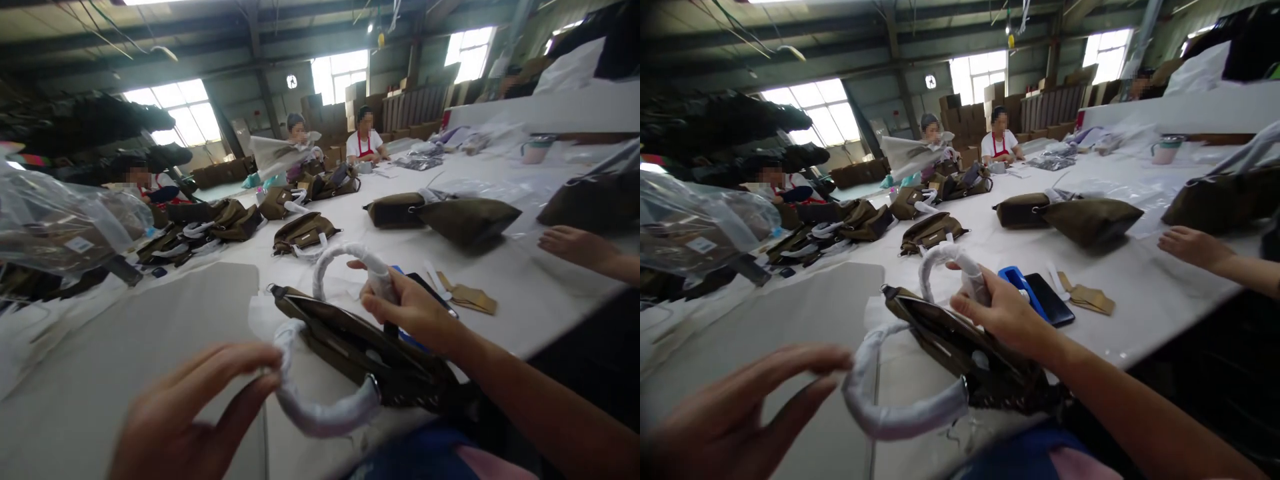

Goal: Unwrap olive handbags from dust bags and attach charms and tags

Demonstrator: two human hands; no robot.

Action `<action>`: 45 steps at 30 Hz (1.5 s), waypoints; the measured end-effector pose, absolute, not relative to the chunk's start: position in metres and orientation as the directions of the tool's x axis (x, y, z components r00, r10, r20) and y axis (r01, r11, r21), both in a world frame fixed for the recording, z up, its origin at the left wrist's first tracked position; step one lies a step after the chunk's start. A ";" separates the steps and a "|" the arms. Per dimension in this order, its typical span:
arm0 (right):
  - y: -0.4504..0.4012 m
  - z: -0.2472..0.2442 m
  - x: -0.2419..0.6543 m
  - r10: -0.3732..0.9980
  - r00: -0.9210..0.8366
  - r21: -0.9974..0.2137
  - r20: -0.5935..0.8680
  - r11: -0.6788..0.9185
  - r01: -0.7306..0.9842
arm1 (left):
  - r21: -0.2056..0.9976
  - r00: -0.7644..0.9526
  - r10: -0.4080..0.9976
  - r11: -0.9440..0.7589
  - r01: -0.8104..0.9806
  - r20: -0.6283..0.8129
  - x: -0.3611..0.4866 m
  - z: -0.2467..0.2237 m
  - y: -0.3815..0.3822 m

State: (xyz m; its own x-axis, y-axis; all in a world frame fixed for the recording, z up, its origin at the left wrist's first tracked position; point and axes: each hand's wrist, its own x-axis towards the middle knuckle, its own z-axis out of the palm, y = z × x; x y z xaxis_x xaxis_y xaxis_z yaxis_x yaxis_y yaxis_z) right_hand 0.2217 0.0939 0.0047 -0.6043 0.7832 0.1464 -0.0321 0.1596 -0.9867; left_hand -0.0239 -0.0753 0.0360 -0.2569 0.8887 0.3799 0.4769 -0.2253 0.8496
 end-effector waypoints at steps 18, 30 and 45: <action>0.099 -0.034 0.250 0.711 -0.688 -0.816 0.145 0.479 0.324 | -0.102 0.685 0.727 -0.679 0.727 0.039 0.019 -0.001 0.063; 0.092 -0.042 0.240 0.696 -0.701 -0.841 0.154 0.465 0.277 | -0.108 0.648 0.749 -0.639 0.762 0.140 0.000 -0.031 0.050; 0.093 -0.051 0.245 0.514 -0.857 -0.772 0.043 0.561 0.298 | -0.163 0.731 0.565 -0.737 0.656 0.382 0.010 -0.003 0.032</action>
